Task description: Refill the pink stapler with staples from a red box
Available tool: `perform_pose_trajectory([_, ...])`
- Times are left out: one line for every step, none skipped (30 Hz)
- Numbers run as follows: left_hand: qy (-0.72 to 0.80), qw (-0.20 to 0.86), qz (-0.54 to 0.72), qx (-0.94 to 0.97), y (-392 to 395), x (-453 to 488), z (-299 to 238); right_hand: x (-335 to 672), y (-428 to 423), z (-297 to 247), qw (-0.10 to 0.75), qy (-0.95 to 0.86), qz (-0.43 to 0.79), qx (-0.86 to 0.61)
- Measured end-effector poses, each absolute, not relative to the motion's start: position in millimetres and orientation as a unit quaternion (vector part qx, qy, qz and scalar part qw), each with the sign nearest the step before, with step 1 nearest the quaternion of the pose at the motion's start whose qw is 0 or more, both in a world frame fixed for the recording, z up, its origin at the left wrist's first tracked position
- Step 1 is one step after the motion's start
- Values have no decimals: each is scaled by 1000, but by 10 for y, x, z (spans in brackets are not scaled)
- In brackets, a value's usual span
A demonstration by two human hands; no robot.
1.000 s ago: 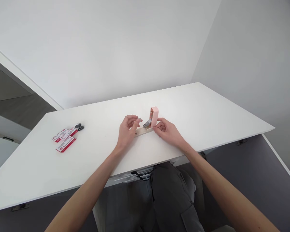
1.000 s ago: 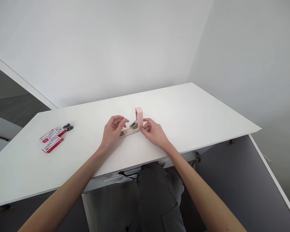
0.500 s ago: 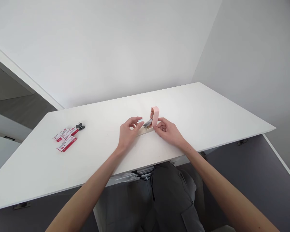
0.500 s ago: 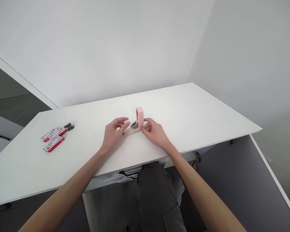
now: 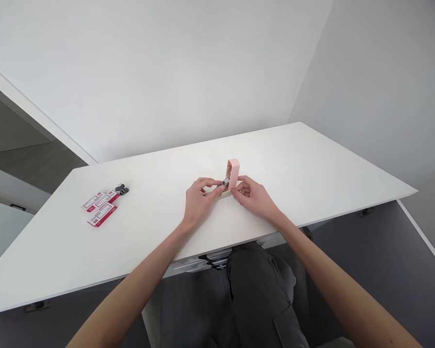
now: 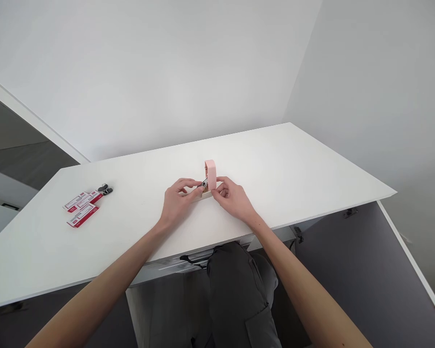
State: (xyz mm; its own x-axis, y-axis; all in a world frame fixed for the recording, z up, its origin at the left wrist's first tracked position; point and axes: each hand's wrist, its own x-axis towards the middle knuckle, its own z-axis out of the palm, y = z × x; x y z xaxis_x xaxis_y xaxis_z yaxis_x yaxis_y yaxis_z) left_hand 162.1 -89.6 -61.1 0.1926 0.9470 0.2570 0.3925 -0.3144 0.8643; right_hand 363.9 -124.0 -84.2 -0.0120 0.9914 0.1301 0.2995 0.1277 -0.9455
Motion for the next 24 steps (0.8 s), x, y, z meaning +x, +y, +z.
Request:
perform_pose_trajectory([487,337,412,693,-900,1623,-608,3639,-1243,-842,451,-600,382,-538])
perform_pose_trajectory([493,339,408,690,-907,1627,-603,3639,-1246,-841,451,-600,382,-539])
perform_pose_trajectory([498,341,404,687,-914,1630,-597,3639,-1248,-839,450,-600,382,-540])
perform_pose_trajectory([502,341,402,686,-921,1634,-592,3638,-1250,-835,450,-600,382,-541])
perform_pose_trajectory([503,339,401,686,-927,1637,-588,3637,-1252,-831,449,-599,381,-542])
perform_pose_trajectory([503,334,402,688,-933,1638,-586,3636,-1254,-826,450,-598,381,-543])
perform_pose_trajectory([501,327,402,693,-936,1639,-586,3635,-1256,-820,449,-598,381,-544])
perform_pose_trajectory([500,317,402,699,-937,1638,-588,3634,-1258,-814,449,-597,380,-545])
perform_pose_trajectory([498,306,403,705,-937,1636,-591,3632,-1259,-808,448,-598,379,-546])
perform_pose_trajectory([497,294,403,710,-935,1633,-596,3632,-1261,-802,447,-599,378,-546])
perform_pose_trajectory([496,283,403,715,-933,1629,-601,3631,-1263,-798,446,-599,378,-547])
perform_pose_trajectory([497,274,403,718,-930,1624,-607,3631,-1264,-796,446,-600,377,-547])
perform_pose_trajectory([497,268,403,720,-927,1619,-611,3632,-1265,-796,446,-601,376,-547])
perform_pose_trajectory([498,264,404,721,-925,1614,-615,3634,-1265,-799,447,-602,375,-546])
perform_pose_trajectory([498,261,405,721,-923,1609,-618,3636,-1264,-803,447,-603,374,-545])
perform_pose_trajectory([498,259,406,721,-922,1604,-620,3638,-1263,-809,448,-604,373,-544])
perform_pose_trajectory([498,257,408,721,-921,1600,-621,3640,-1261,-815,448,-605,372,-543])
perform_pose_trajectory([497,256,411,720,-920,1596,-622,3642,-1259,-821,448,-605,371,-543])
perform_pose_trajectory([497,254,414,719,-920,1595,-622,3644,-1257,-826,448,-606,371,-543])
perform_pose_trajectory([497,252,416,719,-920,1594,-621,3645,-1256,-830,447,-606,371,-543])
perform_pose_trajectory([497,251,418,718,-921,1596,-619,3646,-1255,-833,447,-606,371,-543])
perform_pose_trajectory([498,252,419,716,-922,1600,-616,3646,-1254,-834,447,-606,371,-543])
perform_pose_trajectory([499,255,419,715,-924,1605,-611,3646,-1253,-834,447,-606,371,-543])
perform_pose_trajectory([499,259,420,712,-926,1611,-606,3646,-1253,-835,447,-606,371,-543])
